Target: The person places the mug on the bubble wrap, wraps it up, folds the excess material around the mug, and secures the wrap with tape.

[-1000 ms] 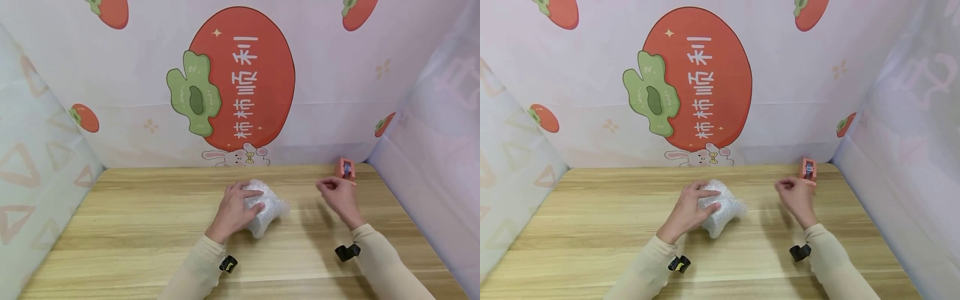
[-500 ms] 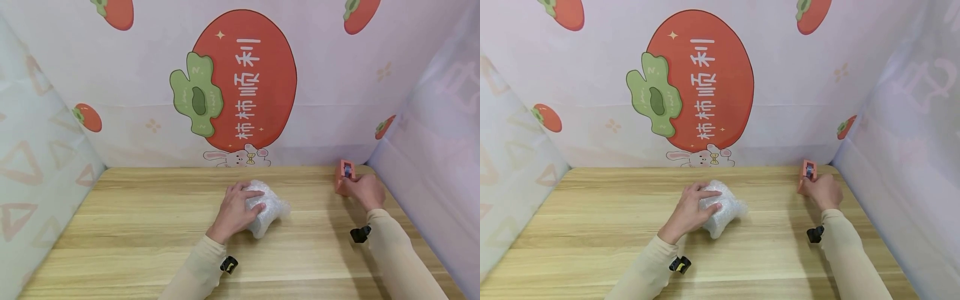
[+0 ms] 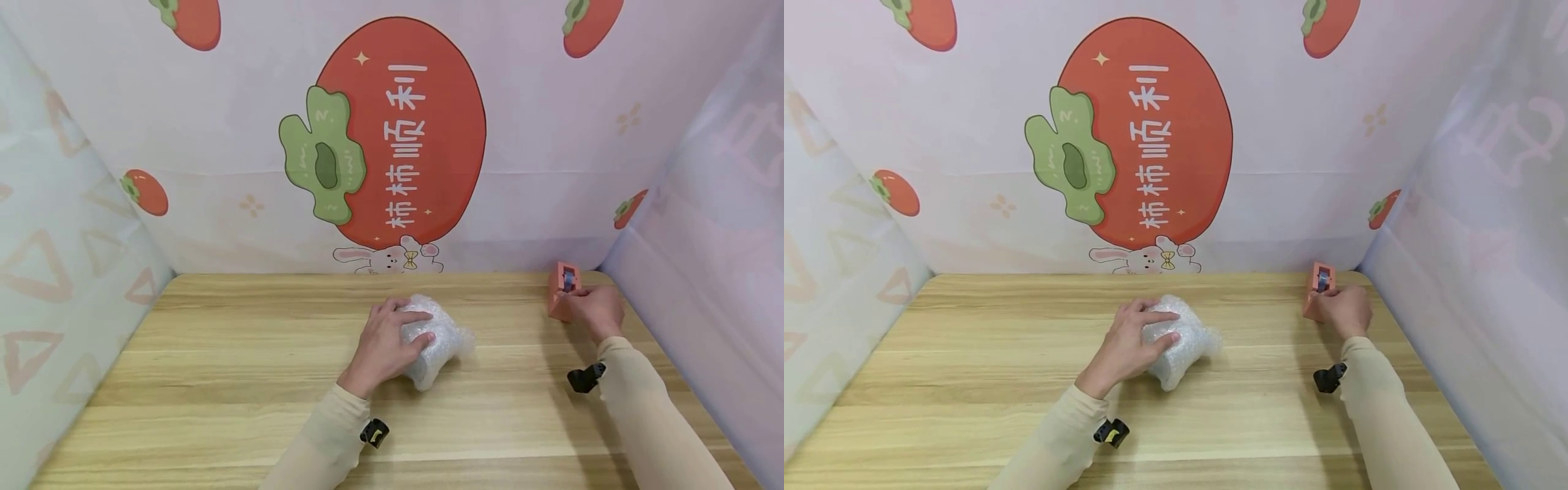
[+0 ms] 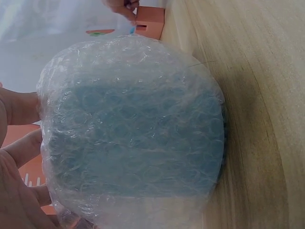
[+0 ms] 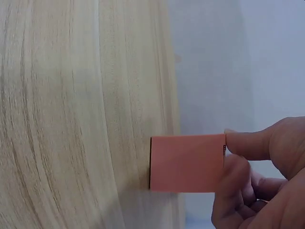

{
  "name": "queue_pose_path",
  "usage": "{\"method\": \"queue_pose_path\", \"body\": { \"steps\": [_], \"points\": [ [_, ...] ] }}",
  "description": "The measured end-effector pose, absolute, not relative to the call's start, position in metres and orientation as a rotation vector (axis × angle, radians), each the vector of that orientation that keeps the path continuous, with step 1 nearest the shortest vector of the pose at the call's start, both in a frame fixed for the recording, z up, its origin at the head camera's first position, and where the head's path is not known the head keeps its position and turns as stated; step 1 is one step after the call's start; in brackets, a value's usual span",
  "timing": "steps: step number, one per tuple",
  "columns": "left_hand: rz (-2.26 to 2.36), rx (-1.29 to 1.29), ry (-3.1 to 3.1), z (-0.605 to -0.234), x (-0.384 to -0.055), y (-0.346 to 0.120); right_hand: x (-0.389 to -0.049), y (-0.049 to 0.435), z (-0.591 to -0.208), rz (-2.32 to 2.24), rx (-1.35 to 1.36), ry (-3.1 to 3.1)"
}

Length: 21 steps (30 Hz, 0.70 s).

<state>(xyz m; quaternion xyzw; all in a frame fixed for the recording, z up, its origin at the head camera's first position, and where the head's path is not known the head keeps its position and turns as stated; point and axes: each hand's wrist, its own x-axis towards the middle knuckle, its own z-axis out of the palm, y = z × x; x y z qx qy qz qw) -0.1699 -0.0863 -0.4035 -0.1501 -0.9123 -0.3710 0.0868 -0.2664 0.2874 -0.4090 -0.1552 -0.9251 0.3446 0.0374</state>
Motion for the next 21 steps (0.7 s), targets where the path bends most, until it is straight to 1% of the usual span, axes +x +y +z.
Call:
{"method": "queue_pose_path", "body": {
  "steps": [3, 9, 14, 21],
  "points": [
    [-1.108, -0.444, -2.72, -0.403, -0.1698, -0.0863, -0.2662, 0.286, -0.4099, 1.108, -0.489, -2.803],
    [-1.113, -0.443, -2.709, -0.4029, -0.1696, -0.086, -0.267, 0.2858, -0.4125, 1.598, -0.653, -2.565],
    [-1.117, -0.435, -2.713, -0.4028, -0.1697, -0.0851, -0.2704, 0.2847, -0.4113, 1.798, -0.774, -2.409],
    [-1.119, -0.418, -2.736, -0.4028, -0.1699, -0.0847, -0.2644, 0.2809, -0.4061, 2.147, -0.787, -2.157]
  ]
}}
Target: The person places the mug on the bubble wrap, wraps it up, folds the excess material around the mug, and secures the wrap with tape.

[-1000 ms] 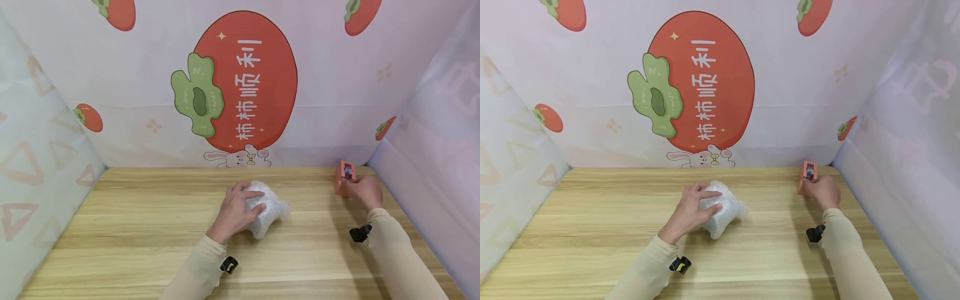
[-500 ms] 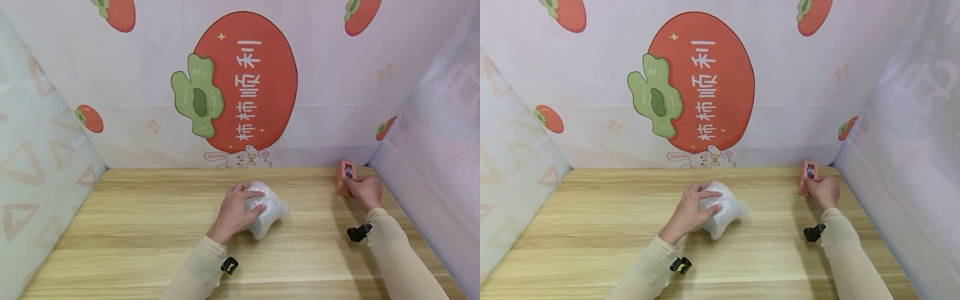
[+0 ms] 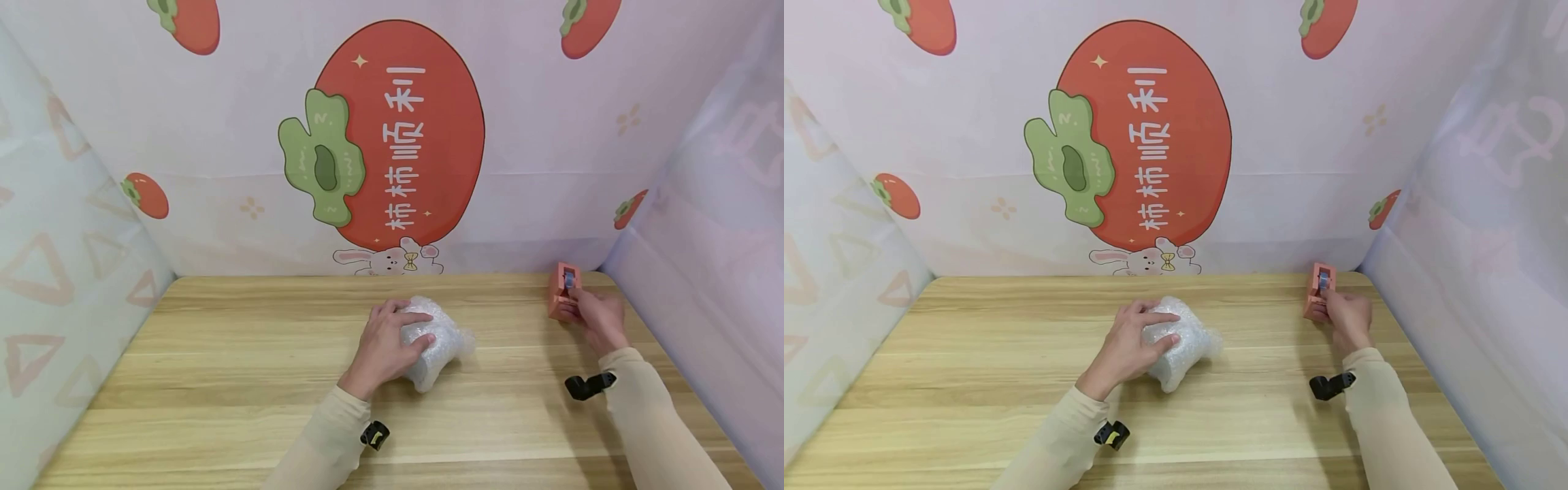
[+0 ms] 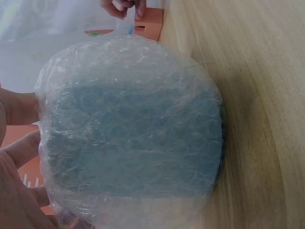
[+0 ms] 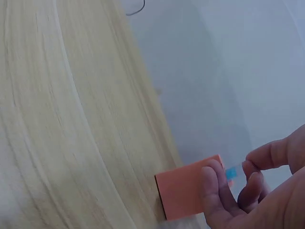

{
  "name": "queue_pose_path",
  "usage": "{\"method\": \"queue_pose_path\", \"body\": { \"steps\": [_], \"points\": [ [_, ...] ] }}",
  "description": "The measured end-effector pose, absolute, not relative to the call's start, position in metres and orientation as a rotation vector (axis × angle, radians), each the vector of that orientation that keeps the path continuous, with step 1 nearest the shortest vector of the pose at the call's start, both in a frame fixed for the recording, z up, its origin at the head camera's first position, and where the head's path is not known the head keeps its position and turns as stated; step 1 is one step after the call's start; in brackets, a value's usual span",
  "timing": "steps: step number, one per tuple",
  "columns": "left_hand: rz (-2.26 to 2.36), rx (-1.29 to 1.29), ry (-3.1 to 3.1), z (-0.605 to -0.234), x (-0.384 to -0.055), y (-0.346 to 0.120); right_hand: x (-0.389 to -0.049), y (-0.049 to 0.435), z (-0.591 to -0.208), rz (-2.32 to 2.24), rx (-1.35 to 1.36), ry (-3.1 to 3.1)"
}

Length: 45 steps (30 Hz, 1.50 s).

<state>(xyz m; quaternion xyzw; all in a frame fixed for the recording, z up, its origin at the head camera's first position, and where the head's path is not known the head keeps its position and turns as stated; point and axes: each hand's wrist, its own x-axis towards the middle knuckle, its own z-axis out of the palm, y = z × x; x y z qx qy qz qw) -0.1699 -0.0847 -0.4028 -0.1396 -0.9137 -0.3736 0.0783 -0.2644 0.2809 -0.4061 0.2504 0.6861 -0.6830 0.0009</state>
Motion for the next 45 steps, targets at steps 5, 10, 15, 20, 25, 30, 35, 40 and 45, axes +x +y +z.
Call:
{"method": "queue_pose_path", "body": {
  "steps": [5, 10, 15, 20, 25, 30, 35, 40, 45],
  "points": [
    [-1.127, -0.407, -2.739, -0.402, -0.169, -0.085, -0.254, 0.278, -0.407, -2.166, 0.732, 2.125],
    [-1.134, -0.412, -2.73, -0.403, -0.169, -0.085, -0.249, 0.277, -0.41, -2.127, 0.737, 2.123],
    [-1.132, -0.42, -2.728, -0.402, -0.169, -0.085, -0.248, 0.276, -0.41, -2.199, 0.799, 2.04],
    [-1.132, -0.41, -2.736, -0.403, -0.17, -0.085, -0.242, 0.274, -0.41, -2.37, 0.8, 1.861],
    [-1.142, -0.407, -2.738, -0.404, -0.17, -0.085, -0.23, 0.274, -0.412, -2.541, 0.674, 1.661],
    [-1.157, -0.411, -2.732, -0.403, -0.171, -0.085, -0.222, 0.274, -0.416, -2.635, 0.552, 1.557],
    [-1.158, -0.415, -2.729, -0.402, -0.171, -0.086, -0.216, 0.274, -0.419, -2.658, 0.413, 1.515],
    [-1.162, -0.411, -2.733, -0.402, -0.171, -0.087, -0.209, 0.276, -0.423, -2.672, 0.32, 1.439],
    [-1.169, -0.404, -2.742, -0.402, -0.171, -0.086, -0.204, 0.281, -0.427, -2.615, 0.292, 1.493]
  ]
}}
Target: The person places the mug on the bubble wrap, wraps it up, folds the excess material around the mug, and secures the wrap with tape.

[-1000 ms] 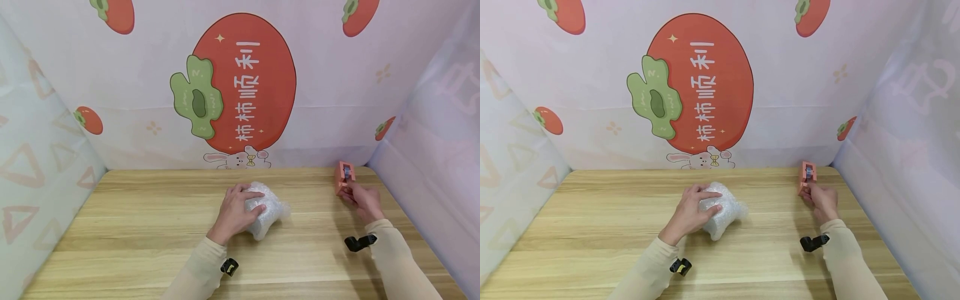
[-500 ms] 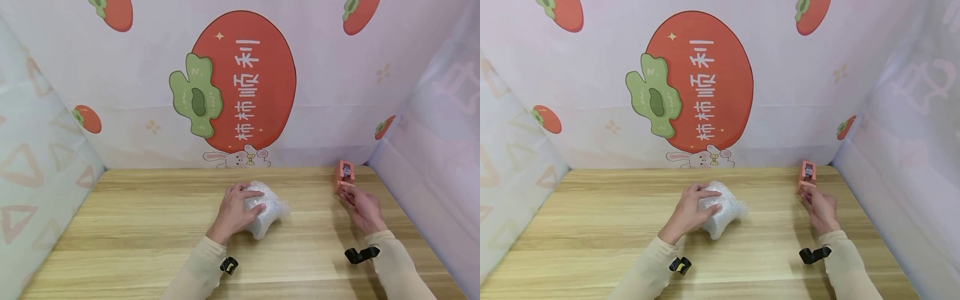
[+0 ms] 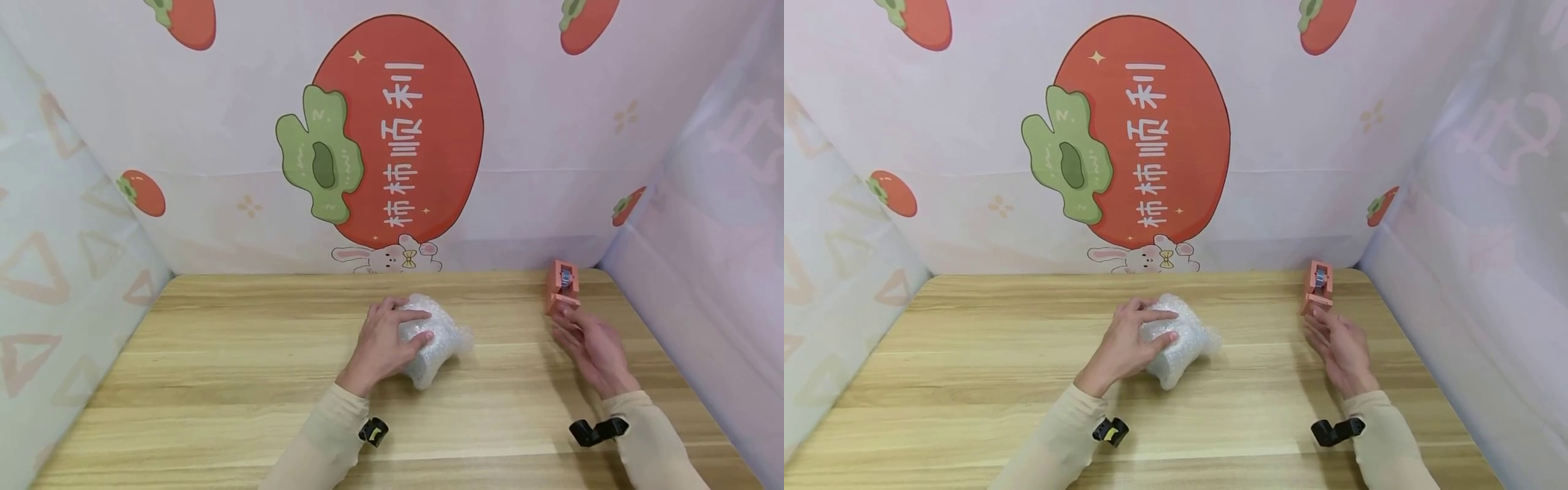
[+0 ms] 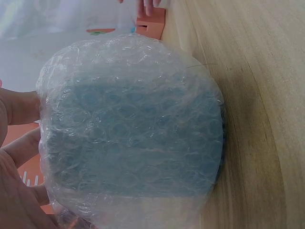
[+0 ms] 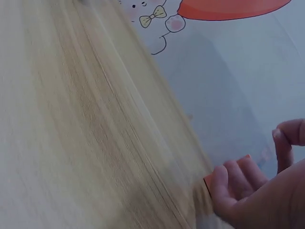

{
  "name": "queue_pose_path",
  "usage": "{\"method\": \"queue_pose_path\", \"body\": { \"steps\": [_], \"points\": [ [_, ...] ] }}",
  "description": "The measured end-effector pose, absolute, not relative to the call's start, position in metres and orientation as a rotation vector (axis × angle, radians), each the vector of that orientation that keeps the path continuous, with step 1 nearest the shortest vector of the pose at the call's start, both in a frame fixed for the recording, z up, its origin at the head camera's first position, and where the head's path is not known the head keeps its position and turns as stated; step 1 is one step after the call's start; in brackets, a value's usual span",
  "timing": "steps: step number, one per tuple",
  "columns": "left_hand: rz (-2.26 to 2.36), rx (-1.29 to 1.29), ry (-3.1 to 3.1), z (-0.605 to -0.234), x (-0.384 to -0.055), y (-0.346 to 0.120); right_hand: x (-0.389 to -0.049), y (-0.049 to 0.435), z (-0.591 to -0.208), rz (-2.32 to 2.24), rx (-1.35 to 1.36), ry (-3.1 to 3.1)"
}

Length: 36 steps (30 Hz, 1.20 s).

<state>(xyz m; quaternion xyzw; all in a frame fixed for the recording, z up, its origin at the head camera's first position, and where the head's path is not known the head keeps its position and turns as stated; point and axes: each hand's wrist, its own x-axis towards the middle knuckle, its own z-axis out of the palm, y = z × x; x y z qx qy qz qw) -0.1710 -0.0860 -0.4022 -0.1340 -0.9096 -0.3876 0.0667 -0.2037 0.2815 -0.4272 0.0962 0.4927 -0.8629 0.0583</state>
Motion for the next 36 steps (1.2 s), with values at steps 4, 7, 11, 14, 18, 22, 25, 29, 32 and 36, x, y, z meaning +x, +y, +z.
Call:
{"method": "queue_pose_path", "body": {
  "steps": [4, 7, 11, 14, 18, 22, 25, 29, 32, 36],
  "points": [
    [-1.166, -0.405, -2.74, -0.403, -0.171, -0.085, -0.203, 0.284, -0.428, -2.515, 0.505, 1.655],
    [-1.165, -0.406, -2.738, -0.403, -0.171, -0.085, -0.204, 0.283, -0.43, -2.393, 0.7, 1.787],
    [-1.168, -0.403, -2.739, -0.403, -0.171, -0.085, -0.204, 0.281, -0.434, -2.232, 0.827, 1.958],
    [-1.162, -0.403, -2.744, -0.402, -0.171, -0.085, -0.205, 0.282, -0.438, -2.16, 0.853, 2.052],
    [-1.162, -0.405, -2.747, -0.402, -0.17, -0.085, -0.213, 0.284, -0.44, -2.154, 0.858, 2.086],
    [-1.17, -0.401, -2.744, -0.402, -0.17, -0.085, -0.225, 0.285, -0.439, -2.224, 0.866, 2.045],
    [-1.172, -0.4, -2.744, -0.402, -0.17, -0.085, -0.232, 0.285, -0.438, -2.268, 0.882, 2.015],
    [-1.173, -0.397, -2.745, -0.402, -0.17, -0.085, -0.238, 0.284, -0.438, -2.354, 0.919, 1.945],
    [-1.175, -0.397, -2.741, -0.402, -0.17, -0.086, -0.241, 0.284, -0.439, -2.397, 0.96, 1.916],
    [-1.177, -0.402, -2.736, -0.401, -0.17, -0.086, -0.243, 0.284, -0.441, -2.296, 1.006, 2.069]
  ]
}}
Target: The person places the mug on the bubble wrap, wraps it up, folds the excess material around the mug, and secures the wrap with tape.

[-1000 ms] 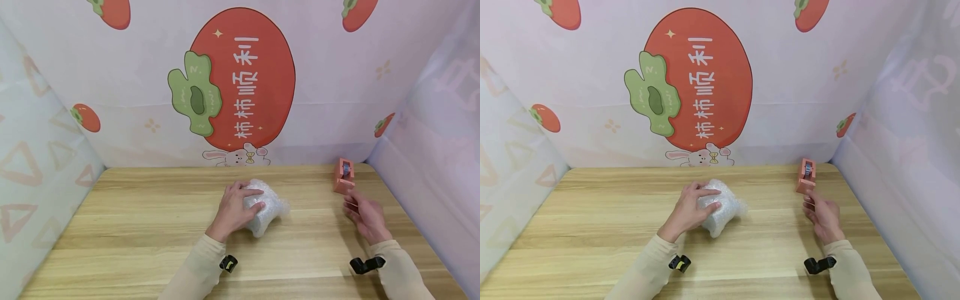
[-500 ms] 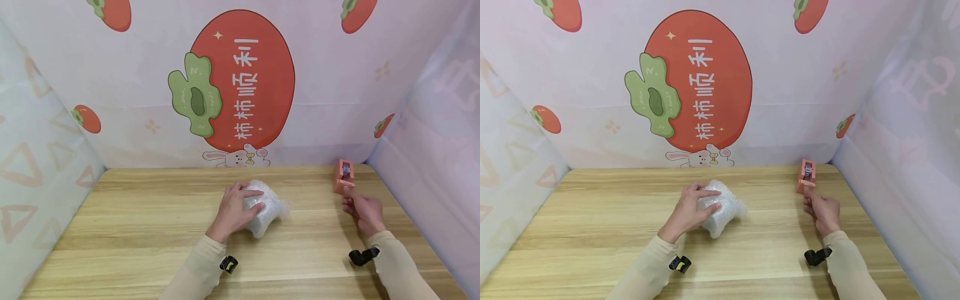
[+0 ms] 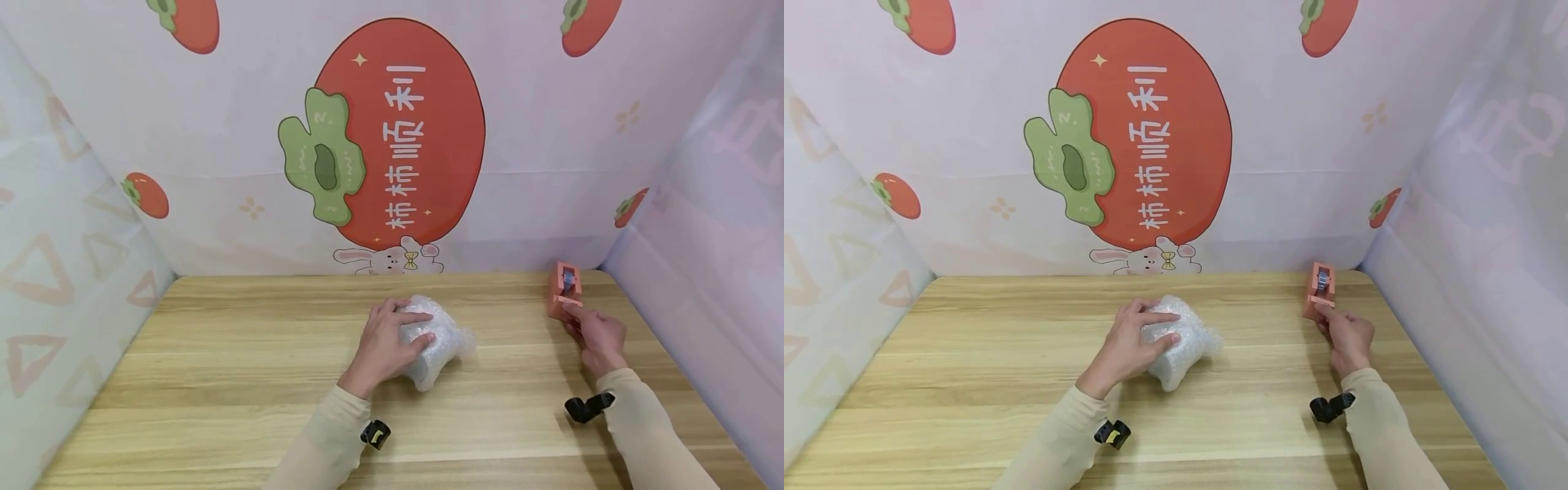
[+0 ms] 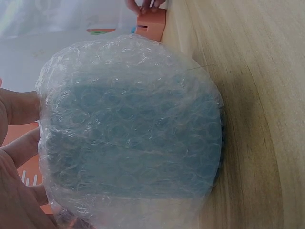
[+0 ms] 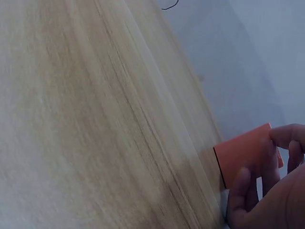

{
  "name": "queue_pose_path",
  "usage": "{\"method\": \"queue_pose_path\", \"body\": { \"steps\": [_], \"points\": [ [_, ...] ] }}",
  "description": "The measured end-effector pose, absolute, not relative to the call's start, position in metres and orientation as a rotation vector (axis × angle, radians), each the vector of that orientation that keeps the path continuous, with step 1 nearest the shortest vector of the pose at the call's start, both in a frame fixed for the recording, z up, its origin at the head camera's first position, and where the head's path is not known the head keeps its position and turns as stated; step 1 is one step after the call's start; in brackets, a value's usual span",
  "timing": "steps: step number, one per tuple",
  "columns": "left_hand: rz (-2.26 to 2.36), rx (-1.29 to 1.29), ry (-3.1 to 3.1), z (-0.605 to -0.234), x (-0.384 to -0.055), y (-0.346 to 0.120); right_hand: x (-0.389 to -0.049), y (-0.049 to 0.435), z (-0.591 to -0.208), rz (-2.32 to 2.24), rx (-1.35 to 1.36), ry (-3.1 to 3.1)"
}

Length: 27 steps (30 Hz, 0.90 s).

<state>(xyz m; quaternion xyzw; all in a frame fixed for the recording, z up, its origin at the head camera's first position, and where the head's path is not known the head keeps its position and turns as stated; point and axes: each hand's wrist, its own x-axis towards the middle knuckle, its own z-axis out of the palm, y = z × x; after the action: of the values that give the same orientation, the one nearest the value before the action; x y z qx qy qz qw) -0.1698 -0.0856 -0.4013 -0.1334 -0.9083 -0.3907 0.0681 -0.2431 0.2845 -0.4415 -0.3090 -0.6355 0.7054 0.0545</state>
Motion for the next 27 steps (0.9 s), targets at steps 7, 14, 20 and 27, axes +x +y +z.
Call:
{"method": "queue_pose_path", "body": {
  "steps": [7, 14, 20, 27],
  "points": [
    [-1.168, -0.408, -2.74, -0.401, -0.17, -0.085, -0.245, 0.283, -0.445, 1.898, -0.867, -2.087],
    [-1.169, -0.404, -2.742, -0.401, -0.17, -0.086, -0.247, 0.281, -0.445, 1.873, -0.878, -2.091],
    [-1.179, -0.39, -2.756, -0.401, -0.17, -0.085, -0.247, 0.284, -0.449, 1.795, -0.857, -2.222],
    [-1.187, -0.386, -2.754, -0.401, -0.17, -0.085, -0.244, 0.291, -0.446, 1.835, -0.765, -2.37]
  ]
}}
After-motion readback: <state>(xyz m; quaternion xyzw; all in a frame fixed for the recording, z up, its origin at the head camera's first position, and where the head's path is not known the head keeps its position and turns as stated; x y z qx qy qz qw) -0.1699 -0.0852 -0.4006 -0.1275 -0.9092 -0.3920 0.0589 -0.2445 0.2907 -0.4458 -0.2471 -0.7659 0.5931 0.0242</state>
